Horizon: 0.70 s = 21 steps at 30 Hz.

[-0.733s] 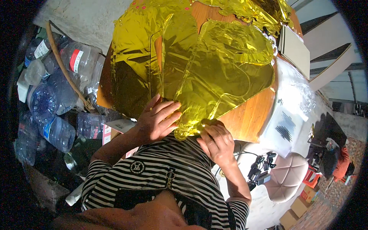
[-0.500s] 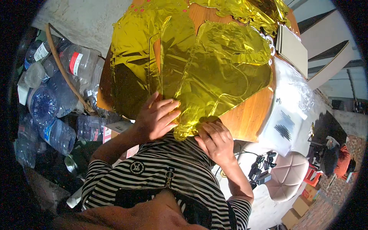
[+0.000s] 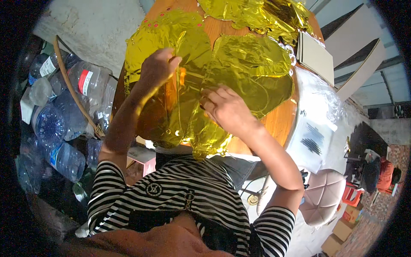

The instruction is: Folding and smoothing out large gold-colored foil sheets on a table.

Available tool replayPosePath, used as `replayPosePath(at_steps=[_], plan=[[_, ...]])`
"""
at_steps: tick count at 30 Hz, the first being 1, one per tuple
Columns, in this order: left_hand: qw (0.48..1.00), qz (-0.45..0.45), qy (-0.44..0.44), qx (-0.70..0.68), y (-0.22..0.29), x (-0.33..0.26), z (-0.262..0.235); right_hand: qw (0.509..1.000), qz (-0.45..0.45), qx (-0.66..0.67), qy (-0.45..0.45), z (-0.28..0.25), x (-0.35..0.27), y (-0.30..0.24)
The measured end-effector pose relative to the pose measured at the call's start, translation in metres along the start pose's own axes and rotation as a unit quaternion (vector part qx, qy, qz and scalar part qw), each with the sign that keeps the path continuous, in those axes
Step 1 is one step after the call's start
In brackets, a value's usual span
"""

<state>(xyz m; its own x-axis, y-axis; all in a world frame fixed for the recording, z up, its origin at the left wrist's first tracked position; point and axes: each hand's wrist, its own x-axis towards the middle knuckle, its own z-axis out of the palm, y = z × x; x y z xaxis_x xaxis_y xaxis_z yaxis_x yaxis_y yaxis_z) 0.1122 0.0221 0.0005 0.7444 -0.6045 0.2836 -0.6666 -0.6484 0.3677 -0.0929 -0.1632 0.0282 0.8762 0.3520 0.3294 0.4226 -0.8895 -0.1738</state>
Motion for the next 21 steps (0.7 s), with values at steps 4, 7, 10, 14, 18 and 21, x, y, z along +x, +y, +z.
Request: replayPosePath(at_steps=[4, 7, 10, 14, 18, 21], plan=[[0.995, 0.006, 0.034, -0.095, -0.056, 0.016, 0.037, 0.995, -0.089, 0.026, -0.025, 0.015, 0.015, 0.01], [0.949, -0.144, -0.078, -0.269, -0.025, 0.027, 0.015, 0.995, -0.091, 0.029, -0.044, 0.02, 0.012, 0.014], [0.909, -0.176, -0.138, -0.352, -0.038, 0.031, 0.023, 0.994, -0.096, 0.035, -0.033, 0.019, 0.014, 0.011], [0.952, -0.037, -0.084, -0.293, -0.042, 0.031, 0.03, 0.993, -0.096, 0.049, -0.039, 0.014, 0.016, 0.007], [0.971, 0.014, -0.061, -0.229, -0.04, 0.035, 0.029, 0.993, -0.098, 0.049, -0.041, 0.018, 0.014, 0.006], [0.956, -0.041, -0.08, -0.281, -0.033, 0.034, 0.027, 0.993, -0.102, 0.047, -0.034, 0.019, 0.014, 0.007]])
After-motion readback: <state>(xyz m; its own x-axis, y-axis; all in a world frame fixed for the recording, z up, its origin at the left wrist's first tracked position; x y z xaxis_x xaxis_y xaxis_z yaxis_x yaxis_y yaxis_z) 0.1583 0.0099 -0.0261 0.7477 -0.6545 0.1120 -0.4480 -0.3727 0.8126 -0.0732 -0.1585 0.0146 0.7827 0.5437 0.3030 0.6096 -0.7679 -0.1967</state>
